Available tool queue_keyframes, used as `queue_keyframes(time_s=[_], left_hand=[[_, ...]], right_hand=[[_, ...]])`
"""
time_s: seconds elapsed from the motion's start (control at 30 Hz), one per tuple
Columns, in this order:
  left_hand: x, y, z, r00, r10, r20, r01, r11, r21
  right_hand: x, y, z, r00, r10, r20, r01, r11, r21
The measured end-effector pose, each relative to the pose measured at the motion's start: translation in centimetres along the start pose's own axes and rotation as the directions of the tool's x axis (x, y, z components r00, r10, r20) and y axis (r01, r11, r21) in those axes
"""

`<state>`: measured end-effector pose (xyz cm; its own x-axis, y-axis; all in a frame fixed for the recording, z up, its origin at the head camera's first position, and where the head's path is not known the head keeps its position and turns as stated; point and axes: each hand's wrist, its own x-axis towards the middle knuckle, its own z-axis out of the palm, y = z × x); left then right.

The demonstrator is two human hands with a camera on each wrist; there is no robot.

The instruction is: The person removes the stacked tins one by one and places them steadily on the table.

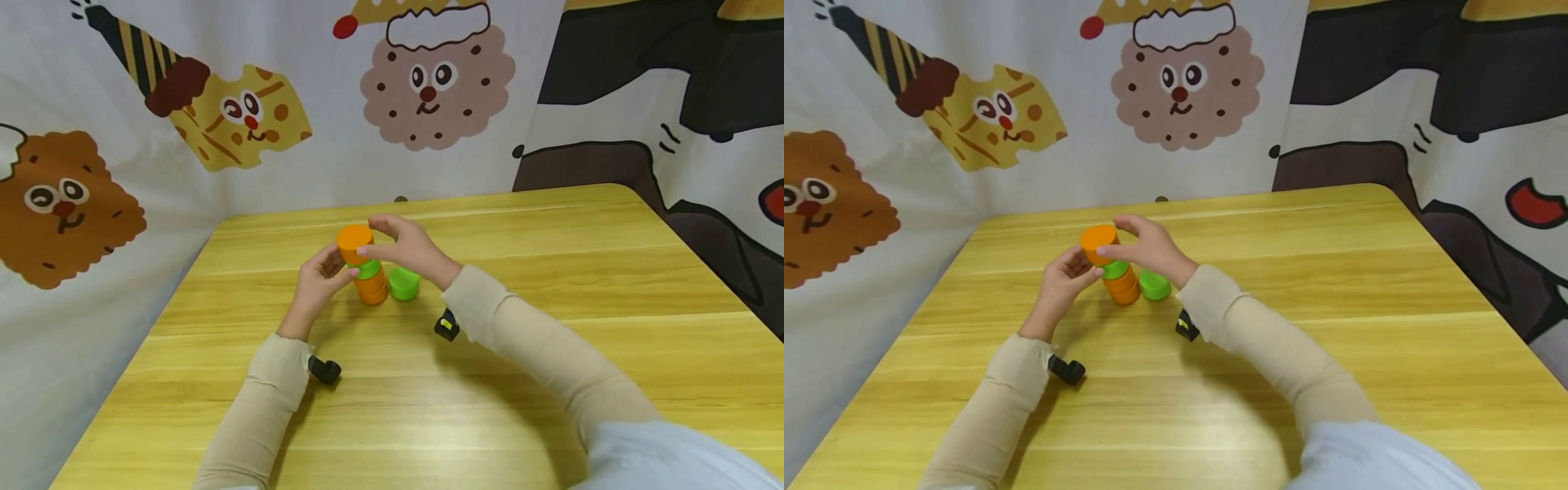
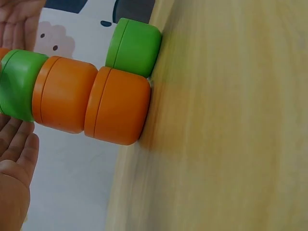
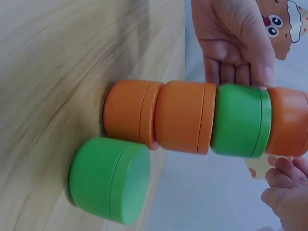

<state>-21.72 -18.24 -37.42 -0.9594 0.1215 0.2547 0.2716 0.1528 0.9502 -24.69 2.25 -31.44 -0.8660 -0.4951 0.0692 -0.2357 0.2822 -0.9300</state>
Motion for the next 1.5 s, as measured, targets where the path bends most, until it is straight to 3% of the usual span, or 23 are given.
queue_keyframes(time_s=[0.43,0.9,1.2,1.5], left_hand=[[-0.2,-0.9,0.3,0.998,-0.062,0.007,0.062,0.997,0.047],[-0.1,-1.0,0.3,0.998,-0.066,-0.003,0.066,0.997,0.046],[-0.2,-1.2,0.2,0.999,-0.047,0.005,0.047,0.998,0.038],[-0.1,-1.3,0.3,1.000,-0.031,0.000,0.031,0.999,0.033]], right_hand=[[0.8,-0.4,1.6,0.998,0.002,-0.057,-0.004,0.999,-0.040],[0.7,-0.2,1.7,0.997,-0.030,-0.071,0.029,0.999,-0.015],[0.2,-0.1,0.9,0.995,-0.039,-0.094,0.044,0.998,0.053],[-0.9,1.8,-0.6,0.979,-0.070,-0.193,0.088,0.992,0.086]])
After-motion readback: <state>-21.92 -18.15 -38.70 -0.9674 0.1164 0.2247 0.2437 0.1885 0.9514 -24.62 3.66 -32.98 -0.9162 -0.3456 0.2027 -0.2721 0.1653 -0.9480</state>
